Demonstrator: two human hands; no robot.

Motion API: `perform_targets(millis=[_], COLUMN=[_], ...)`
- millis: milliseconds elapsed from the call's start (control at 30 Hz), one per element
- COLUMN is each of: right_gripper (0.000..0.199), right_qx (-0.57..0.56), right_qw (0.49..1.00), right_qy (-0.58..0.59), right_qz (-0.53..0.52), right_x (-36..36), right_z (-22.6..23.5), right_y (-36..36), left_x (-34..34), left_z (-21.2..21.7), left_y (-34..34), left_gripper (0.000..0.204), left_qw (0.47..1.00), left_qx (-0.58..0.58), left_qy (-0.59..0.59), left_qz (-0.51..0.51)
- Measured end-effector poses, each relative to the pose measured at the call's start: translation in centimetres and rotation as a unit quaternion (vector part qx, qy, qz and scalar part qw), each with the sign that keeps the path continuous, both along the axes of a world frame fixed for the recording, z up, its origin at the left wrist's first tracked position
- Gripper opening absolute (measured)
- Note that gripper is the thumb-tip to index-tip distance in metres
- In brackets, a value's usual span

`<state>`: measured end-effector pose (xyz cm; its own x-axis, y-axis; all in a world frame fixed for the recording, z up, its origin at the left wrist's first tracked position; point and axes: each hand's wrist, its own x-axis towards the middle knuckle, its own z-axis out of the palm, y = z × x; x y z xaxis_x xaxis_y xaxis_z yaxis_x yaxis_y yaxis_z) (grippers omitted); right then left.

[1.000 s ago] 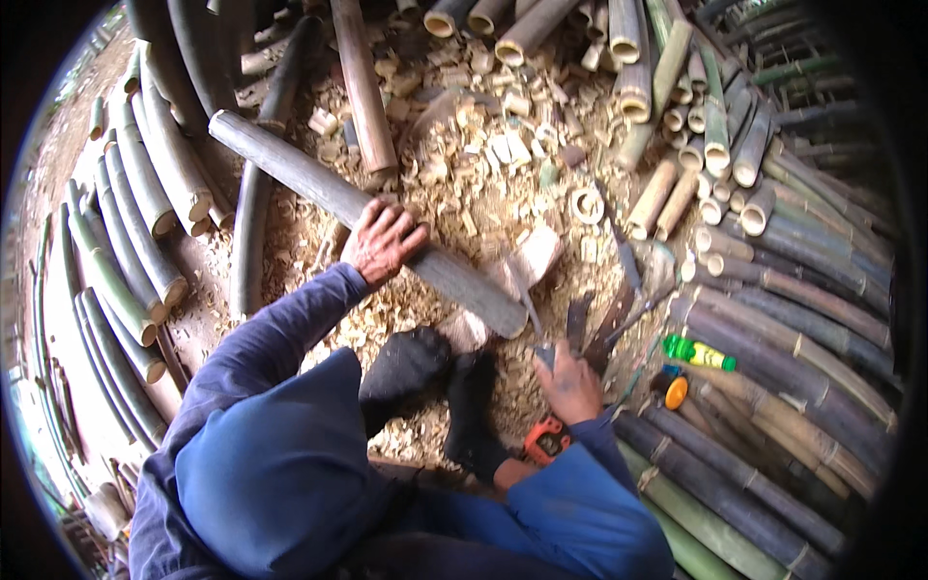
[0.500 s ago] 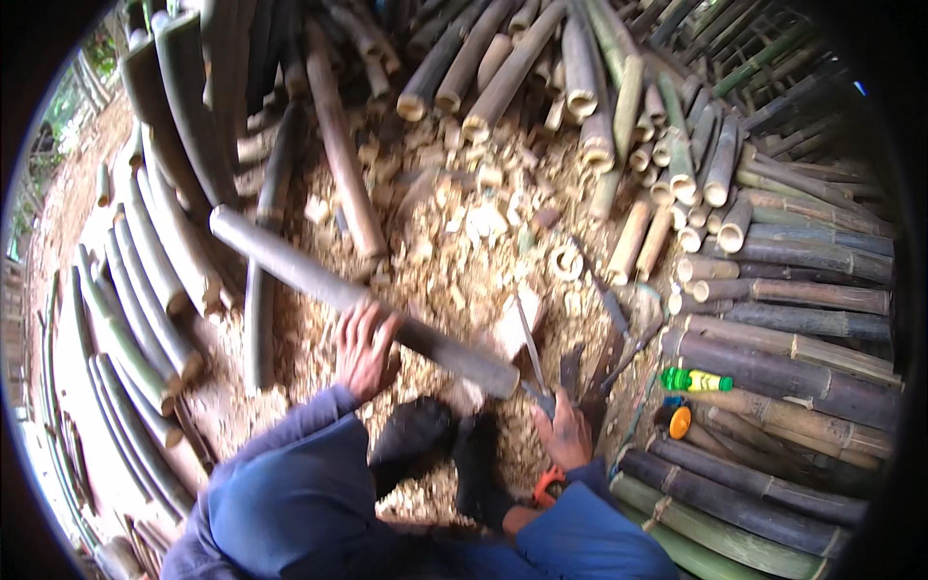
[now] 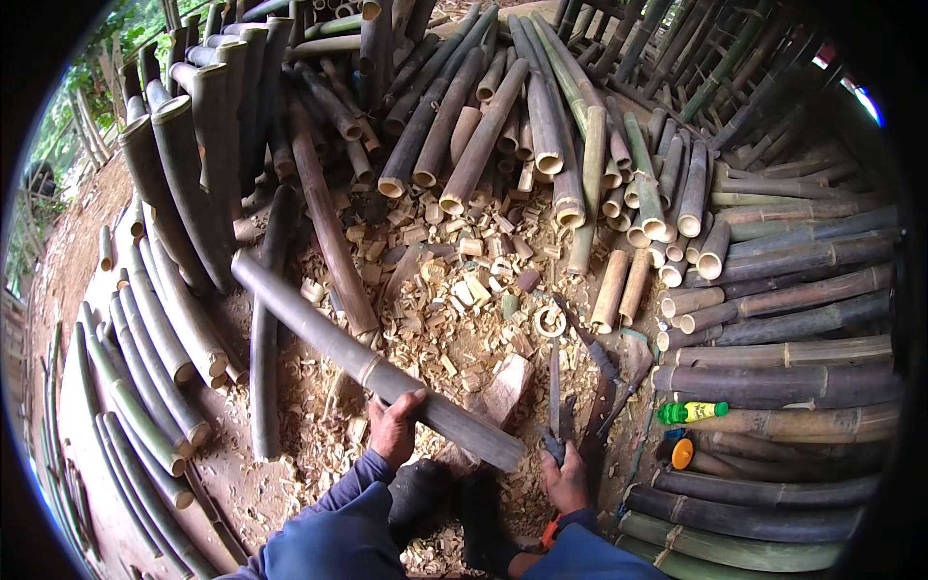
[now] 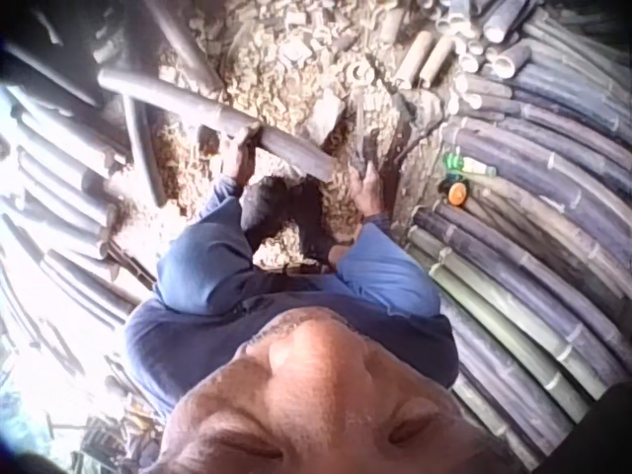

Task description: The person sits on the ground and uses a machete to split bamboo poles lengthwise. They repeatedly position each pole on a wooden block, strike it with the machete, and then set the split pieces aside.

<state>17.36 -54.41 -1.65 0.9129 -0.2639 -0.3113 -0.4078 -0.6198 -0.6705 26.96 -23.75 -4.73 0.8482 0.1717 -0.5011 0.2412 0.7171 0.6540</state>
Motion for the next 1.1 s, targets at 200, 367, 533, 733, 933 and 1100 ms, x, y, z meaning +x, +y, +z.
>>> perform_targets(millis=[200,367,533,733,933,1100], right_gripper=[0.032,0.029,0.036,0.051,0.049,0.046], right_qx=[-0.058,0.173,0.311,0.299,-0.021,-0.176], right_qw=[0.991,0.961,0.929,0.944,0.988,0.867], right_qy=[-0.117,-0.141,-0.036,-0.033,-0.052,-0.155], right_qz=[-0.007,-0.163,-0.199,-0.135,0.144,0.439], right_x=[0.2,2.4,2.8,4.3,10.2,11.7], right_z=[0.2,2.4,2.0,1.5,2.9,1.8], right_y=[-0.3,2.4,2.0,2.0,3.6,4.2], left_x=[4.8,-0.2,-5.1,-4.3,-4.3,-3.7], left_z=[9.5,5.0,1.7,-0.5,0.7,1.8], left_y=[0.3,0.2,0.6,0.3,-0.9,-0.5], left_gripper=[0.057,0.051,0.063,0.063,0.072,0.079], left_qw=[0.977,0.919,0.905,0.878,0.883,0.844], left_qx=[0.084,0.19,0.111,-0.003,0.144,0.264], left_qy=[-0.133,-0.115,-0.027,-0.015,0.018,0.022], left_qz=[-0.146,-0.326,-0.41,-0.479,-0.446,-0.467])
